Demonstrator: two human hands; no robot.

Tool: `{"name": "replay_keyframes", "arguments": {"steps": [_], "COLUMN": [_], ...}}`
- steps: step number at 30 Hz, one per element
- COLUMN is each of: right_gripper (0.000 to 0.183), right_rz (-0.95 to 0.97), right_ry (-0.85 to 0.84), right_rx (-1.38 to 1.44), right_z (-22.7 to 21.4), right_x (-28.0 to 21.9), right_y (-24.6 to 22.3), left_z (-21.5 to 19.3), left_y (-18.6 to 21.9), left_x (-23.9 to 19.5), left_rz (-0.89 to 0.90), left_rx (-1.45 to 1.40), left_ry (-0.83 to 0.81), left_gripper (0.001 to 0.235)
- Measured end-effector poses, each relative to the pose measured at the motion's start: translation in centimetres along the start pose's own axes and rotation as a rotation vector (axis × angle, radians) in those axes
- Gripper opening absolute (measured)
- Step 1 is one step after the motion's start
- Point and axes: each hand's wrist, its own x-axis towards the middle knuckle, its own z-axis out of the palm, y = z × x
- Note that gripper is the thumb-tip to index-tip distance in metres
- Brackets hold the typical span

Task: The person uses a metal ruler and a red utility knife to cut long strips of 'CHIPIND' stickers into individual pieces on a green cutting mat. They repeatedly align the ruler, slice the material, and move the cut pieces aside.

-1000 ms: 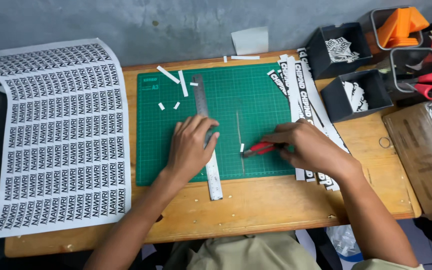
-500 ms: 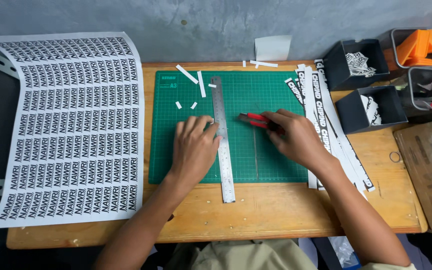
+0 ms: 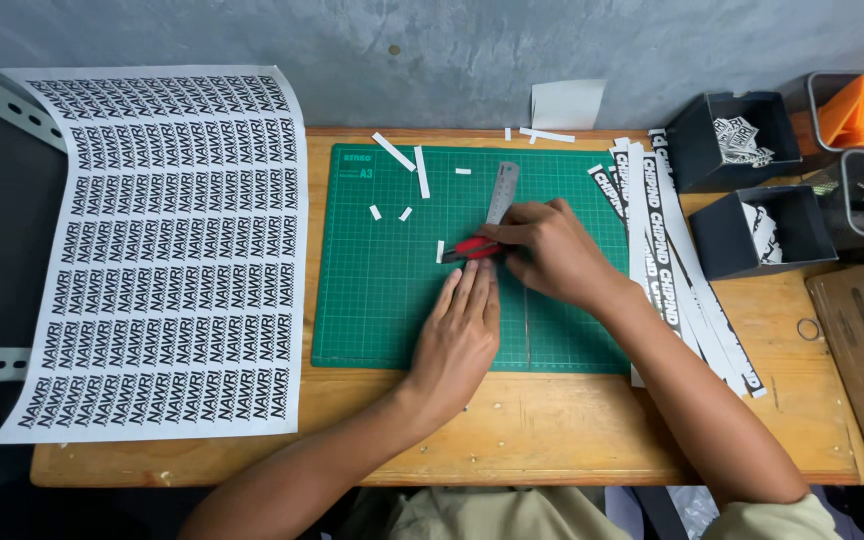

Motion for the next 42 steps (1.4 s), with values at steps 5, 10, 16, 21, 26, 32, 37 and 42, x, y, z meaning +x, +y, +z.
{"name": "replay_keyframes", "arguments": {"steps": [5, 10, 16, 21, 26, 32, 37, 42], "right_gripper": [0.049, 0.056, 0.057, 0.048, 0.050, 0.047, 0.047, 0.049], "right_rz": [0.122, 0.261, 0.166, 0.006, -0.013, 0.059, -0.054, 0.041], "right_ry": [0.195, 0.236, 0.082, -0.075, 0.014, 0.061, -0.057, 0.217], "right_rx": [-0.270, -0.189, -0.016, 0.267, -0.023, -0.069, 0.069, -0.348], "right_z": [2.4, 3.2, 0.3, -3.0, -0.7, -1.5, -0.5, 0.3], "right_x": [1.4, 0.7, -0.3, -0.5, -1.2, -1.7, -2.4, -3.0], "right_y": [3.4, 6.2, 4.5, 1.5, 3.6, 3.7, 3.5, 5.3], "left_z": [-0.2, 0.2, -1.0, -0.7, -0.3, -1.0, -0.3, -0.6], "left_y": [0.3, -0.2, 1.7, 1.9, 1.5, 0.5, 0.4, 0.3], "left_x": [-0.1, 0.0, -0.4, -0.5, -0.2, 0.4, 0.3, 0.6], "left_rz": [0.010, 0.043, 0.036, 0.123, 0.150, 0.140, 0.158, 0.160], "left_rx": [-0.011, -0.080, -0.432, -0.456, -0.520, -0.511, -0.450, -0.444], "left_ry": [-0.004, -0.005, -0.240, -0.148, -0.168, -0.172, -0.147, -0.155], "left_gripper": [0.040, 0.042, 0.060, 0.072, 0.074, 0.072, 0.070, 0.070]}}
